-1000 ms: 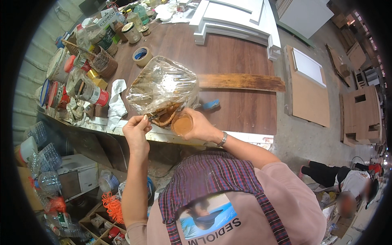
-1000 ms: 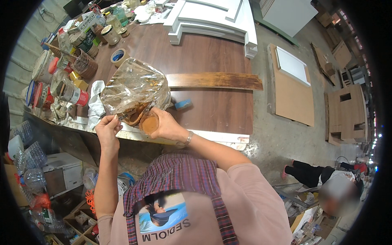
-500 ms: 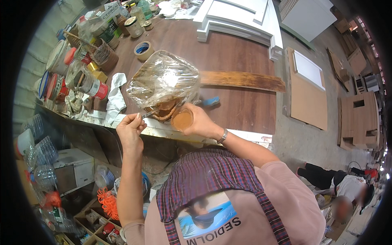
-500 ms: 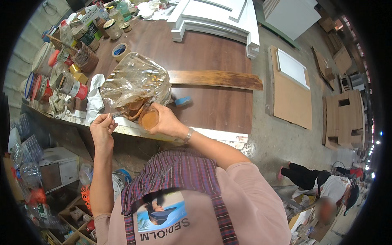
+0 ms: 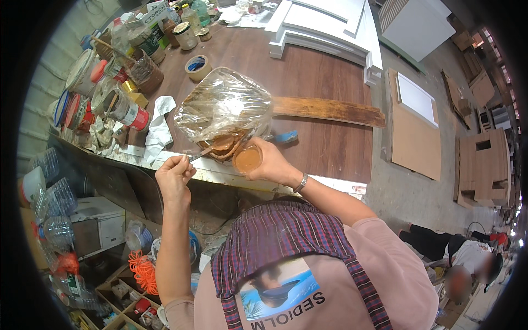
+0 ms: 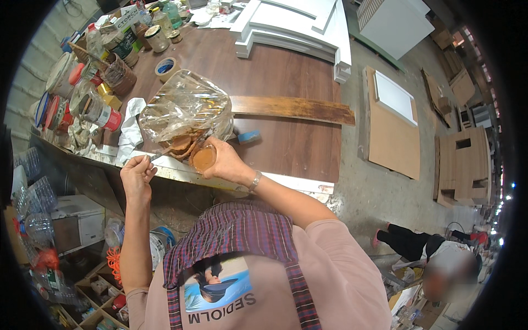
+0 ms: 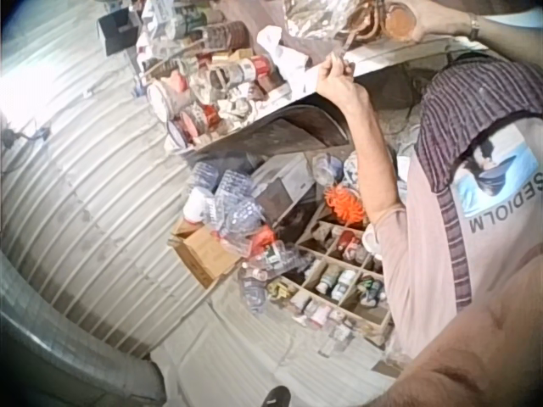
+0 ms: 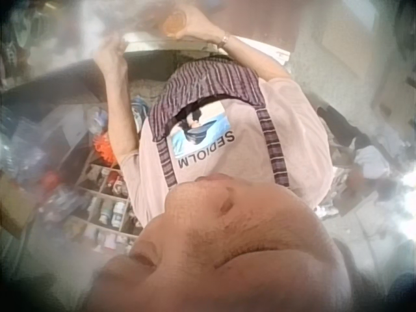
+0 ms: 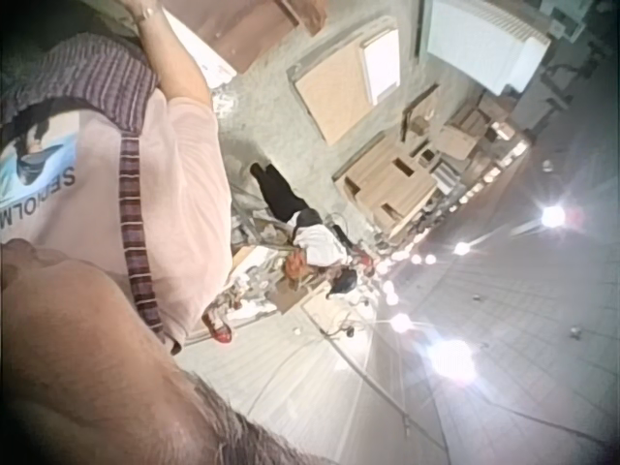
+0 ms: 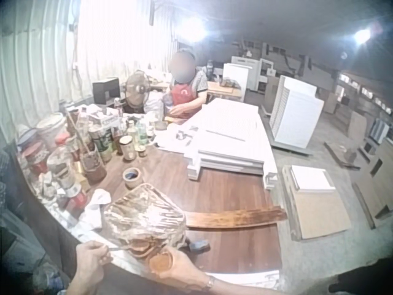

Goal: The person applies a brown substance from a cup to a wooden object using a small brush, spreading it over the surface, and then wipes the edges with a cloth.

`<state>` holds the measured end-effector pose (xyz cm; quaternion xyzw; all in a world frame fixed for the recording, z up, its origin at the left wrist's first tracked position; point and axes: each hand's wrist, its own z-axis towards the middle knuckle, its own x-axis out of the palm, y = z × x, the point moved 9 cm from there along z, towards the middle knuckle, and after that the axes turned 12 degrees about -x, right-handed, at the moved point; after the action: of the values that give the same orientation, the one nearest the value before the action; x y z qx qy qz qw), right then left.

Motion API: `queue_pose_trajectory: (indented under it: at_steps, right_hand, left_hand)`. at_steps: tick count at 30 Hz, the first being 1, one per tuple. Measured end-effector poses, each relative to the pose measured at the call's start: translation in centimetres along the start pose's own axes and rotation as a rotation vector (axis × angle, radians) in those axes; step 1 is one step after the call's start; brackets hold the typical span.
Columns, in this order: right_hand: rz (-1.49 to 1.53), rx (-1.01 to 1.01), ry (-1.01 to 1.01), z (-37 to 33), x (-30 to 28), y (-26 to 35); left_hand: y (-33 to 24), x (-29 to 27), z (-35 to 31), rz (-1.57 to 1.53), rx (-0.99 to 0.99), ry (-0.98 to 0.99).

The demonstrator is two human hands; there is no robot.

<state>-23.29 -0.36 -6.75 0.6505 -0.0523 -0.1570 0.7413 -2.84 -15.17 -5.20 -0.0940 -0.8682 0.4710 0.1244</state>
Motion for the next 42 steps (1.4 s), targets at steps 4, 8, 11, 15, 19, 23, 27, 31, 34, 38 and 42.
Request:
queue_pose_trajectory:
  at_steps: [4,8,11,15,19,23,27,31,34,38,42]
  right_hand:
    - [-0.007,0.011,-0.020,0.1,-0.1,-0.2]
    - [-0.028,-0.043,-0.056,0.2,-0.3,-0.5]
    - [-0.002,0.005,-0.009,0.0,-0.1,-0.3]
    - [0.010,0.018,0.006,-0.1,0.0,-0.6]
    - [0.027,-0.002,0.012,-0.1,0.0,-0.7]
    - [0.025,-0.016,0.015,-0.1,-0.1,-1.1]
    - [0.085,-0.025,0.002,-0.1,0.0,-1.0]
    - [0.049,-0.039,-0.002,-0.1,-0.1,-0.8]
    - [0.025,-0.061,-0.010,-0.1,-0.3,-0.5]
    - [0.043,-0.068,-0.018,-0.1,-0.3,0.0]
    - [0.023,-0.070,-0.017,-0.1,-0.2,-0.2]
  left_hand:
    - [0.0,0.0,-0.4,-0.002,-0.011,0.011]
    - [-0.1,0.4,-1.5,0.008,-0.001,0.039]
    - [-1.0,0.8,-3.2,0.080,0.148,0.065]
    - [-3.8,3.1,-8.1,0.304,0.431,0.010]
    - [-7.1,6.4,-13.8,0.718,0.909,-0.038]
    - [-8.4,8.9,-18.2,0.855,1.321,-0.014]
    - [-9.1,10.4,-20.9,0.971,1.467,0.014]
    - [-9.5,11.0,-22.3,1.061,1.578,0.003]
    - [-9.8,11.3,-22.9,1.072,1.566,0.035]
    - [-9.9,11.4,-23.4,1.109,1.583,0.029]
    - [-9.9,11.5,-23.7,1.117,1.597,0.019]
